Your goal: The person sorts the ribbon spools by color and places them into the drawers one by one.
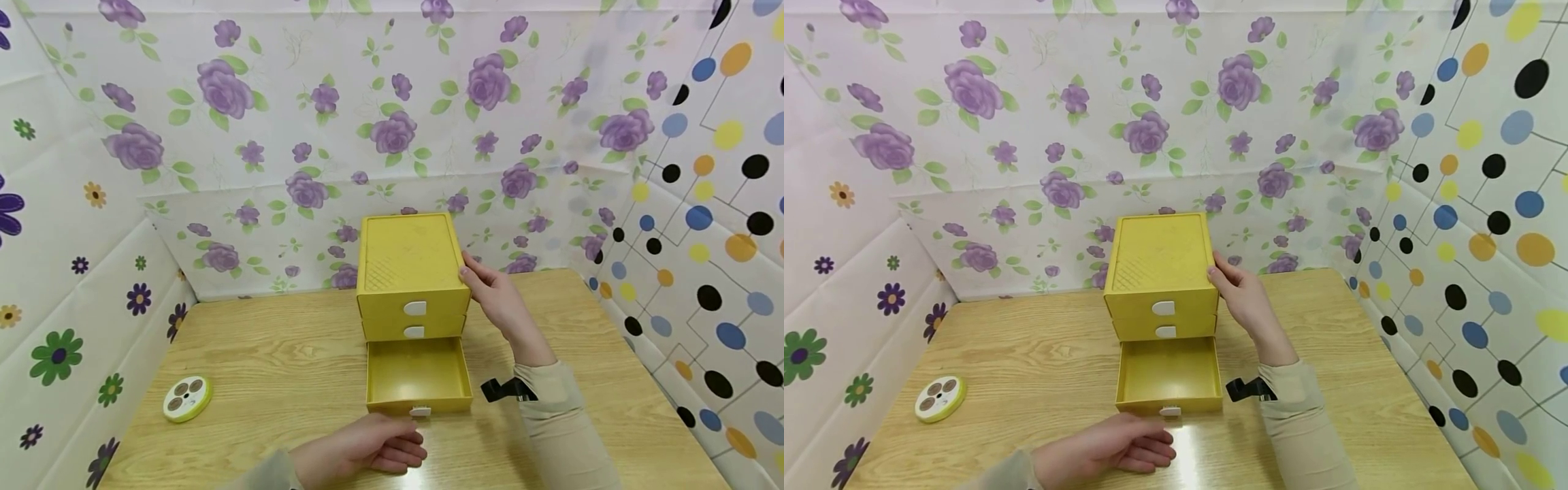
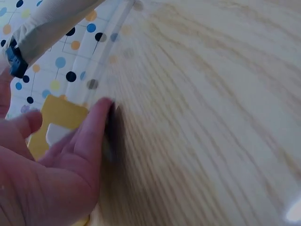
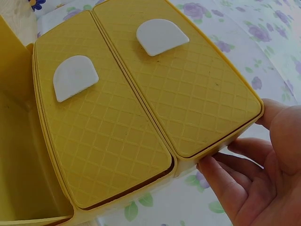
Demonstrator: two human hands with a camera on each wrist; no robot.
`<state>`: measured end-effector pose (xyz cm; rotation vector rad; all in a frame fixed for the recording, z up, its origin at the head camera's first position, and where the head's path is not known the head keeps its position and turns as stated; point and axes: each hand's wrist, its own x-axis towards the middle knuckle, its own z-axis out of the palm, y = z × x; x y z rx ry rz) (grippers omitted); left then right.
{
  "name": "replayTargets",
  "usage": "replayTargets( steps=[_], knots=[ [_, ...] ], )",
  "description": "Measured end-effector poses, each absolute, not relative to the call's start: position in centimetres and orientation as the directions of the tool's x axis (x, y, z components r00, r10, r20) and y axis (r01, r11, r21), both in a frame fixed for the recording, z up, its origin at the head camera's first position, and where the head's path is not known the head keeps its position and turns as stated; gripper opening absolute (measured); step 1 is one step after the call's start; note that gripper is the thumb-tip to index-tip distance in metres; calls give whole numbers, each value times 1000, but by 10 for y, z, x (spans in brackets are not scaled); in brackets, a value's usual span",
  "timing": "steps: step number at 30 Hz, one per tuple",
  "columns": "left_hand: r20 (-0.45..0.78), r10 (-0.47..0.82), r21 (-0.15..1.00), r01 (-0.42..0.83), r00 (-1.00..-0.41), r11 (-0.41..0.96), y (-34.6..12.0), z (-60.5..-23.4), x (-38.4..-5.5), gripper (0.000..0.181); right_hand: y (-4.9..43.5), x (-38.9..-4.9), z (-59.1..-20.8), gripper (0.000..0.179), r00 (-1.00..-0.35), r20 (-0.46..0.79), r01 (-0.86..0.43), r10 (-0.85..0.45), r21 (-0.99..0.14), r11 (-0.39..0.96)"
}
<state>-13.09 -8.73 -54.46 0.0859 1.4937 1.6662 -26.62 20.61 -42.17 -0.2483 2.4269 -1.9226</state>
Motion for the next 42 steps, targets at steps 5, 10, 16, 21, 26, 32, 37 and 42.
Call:
replayTargets(
  steps=[5, 10, 16, 21, 26, 32, 37, 42],
  knots=[
    [-396, 752, 863, -493, -526, 110, -108, -538, -133, 48, 208, -267, -422, 63, -986, 74, -106, -150, -971, 213],
    [-291, 842, 911, -401, -453, 99, -133, -520, -149, 52, 211, -267, -421, 64, -987, 73, -104, -146, -970, 218],
    [-178, 855, 979, -172, -488, 106, -177, -493, -171, 49, 211, -267, -420, 63, -987, 68, -100, -148, -971, 219],
    [-129, 734, 986, -9, -666, 165, -218, -488, -182, 49, 213, -266, -420, 61, -986, 71, -102, -148, -971, 215],
    [-59, 421, 937, 95, -905, 335, -251, -493, -183, 58, 213, -266, -420, 62, -986, 73, -105, -152, -971, 215],
    [144, 133, 667, 195, -981, 719, -285, -497, -186, 73, 214, -264, -421, 61, -987, 67, -99, -145, -969, 226],
    [63, 158, 535, 167, -985, 828, -317, -512, -189, 93, 214, -263, -422, 60, -987, 63, -96, -145, -967, 237],
    [-8, 154, 429, 136, -988, 893, -348, -524, -188, 101, 211, -264, -423, 60, -986, 66, -103, -154, -965, 243]
  ],
)
